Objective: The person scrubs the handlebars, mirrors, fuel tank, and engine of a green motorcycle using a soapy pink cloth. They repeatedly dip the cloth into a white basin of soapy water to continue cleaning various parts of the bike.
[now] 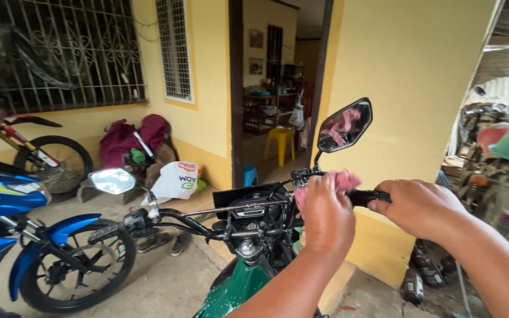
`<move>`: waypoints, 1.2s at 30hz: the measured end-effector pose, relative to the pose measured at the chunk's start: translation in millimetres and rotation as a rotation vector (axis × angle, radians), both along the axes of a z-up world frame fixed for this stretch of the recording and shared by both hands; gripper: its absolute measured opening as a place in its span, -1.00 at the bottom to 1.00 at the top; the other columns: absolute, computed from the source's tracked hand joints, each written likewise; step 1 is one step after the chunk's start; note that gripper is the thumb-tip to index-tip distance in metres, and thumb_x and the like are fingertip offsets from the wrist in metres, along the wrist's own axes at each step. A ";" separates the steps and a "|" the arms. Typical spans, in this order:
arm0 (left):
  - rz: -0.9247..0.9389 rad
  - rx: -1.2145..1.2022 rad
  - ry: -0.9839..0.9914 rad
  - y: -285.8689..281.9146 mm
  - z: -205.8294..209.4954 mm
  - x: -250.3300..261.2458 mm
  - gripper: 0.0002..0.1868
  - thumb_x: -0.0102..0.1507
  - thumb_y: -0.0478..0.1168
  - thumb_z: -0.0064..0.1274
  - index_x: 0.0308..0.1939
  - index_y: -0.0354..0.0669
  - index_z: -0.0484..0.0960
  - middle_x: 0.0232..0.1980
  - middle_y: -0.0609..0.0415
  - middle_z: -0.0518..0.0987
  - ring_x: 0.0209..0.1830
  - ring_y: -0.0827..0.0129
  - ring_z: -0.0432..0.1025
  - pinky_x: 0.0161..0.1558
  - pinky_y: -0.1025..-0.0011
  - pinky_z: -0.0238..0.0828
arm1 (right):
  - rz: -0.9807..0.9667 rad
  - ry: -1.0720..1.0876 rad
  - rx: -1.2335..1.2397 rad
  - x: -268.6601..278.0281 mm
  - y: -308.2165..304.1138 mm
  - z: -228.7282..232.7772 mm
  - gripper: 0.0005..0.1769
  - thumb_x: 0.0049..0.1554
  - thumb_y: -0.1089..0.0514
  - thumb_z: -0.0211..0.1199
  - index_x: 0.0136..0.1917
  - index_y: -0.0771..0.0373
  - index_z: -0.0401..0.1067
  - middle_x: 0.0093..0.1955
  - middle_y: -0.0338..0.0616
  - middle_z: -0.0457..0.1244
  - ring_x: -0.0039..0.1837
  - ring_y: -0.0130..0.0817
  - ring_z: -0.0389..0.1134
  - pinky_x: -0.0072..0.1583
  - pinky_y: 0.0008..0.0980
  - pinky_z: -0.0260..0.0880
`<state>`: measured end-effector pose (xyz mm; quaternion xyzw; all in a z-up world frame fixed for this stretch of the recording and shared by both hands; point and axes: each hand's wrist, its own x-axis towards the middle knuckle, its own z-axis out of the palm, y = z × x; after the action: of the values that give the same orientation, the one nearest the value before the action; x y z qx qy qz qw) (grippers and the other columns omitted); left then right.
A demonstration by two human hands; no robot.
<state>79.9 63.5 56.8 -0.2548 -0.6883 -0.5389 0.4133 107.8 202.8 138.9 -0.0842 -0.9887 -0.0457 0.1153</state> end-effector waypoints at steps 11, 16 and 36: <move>0.046 -0.552 0.083 8.2 6.4 2.7 -0.61 0.38 -0.10 -0.20 0.16 -0.21 0.55 0.09 -0.15 0.60 0.13 0.03 0.46 0.35 0.05 0.12 | 0.253 -0.018 -0.401 -43.0 56.4 -10.8 -0.76 -0.09 0.11 0.47 -0.18 0.30 0.62 -0.28 -0.02 0.46 -0.20 -0.20 0.45 -0.05 -0.20 0.47; 0.075 -0.795 -0.044 17.8 44.0 -24.7 -0.58 0.39 0.01 -0.28 -0.10 -0.12 0.66 -0.24 -0.06 0.69 -0.19 0.07 0.60 0.09 0.09 0.34 | 0.183 -0.144 -0.504 -43.6 51.2 -2.8 -0.63 -0.13 0.01 0.57 -0.21 0.35 0.63 -0.31 -0.06 0.42 -0.31 -0.33 0.46 -0.20 -0.35 0.45; 0.095 -0.203 -0.252 69.2 38.0 -22.3 -0.47 0.46 0.05 -0.31 -0.30 -0.17 0.67 -0.26 -0.10 0.64 -0.22 -0.01 0.52 0.15 0.02 0.21 | 0.353 0.146 -0.847 -33.6 75.0 -45.2 -0.66 0.04 0.13 0.28 0.07 0.31 0.43 -0.16 0.09 0.45 -0.16 -0.14 0.47 -0.10 -0.15 0.47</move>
<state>57.6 132.7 94.9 -0.1931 -0.7969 -0.4741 0.3208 74.2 277.9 93.7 0.0427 -0.9088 0.3884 0.1463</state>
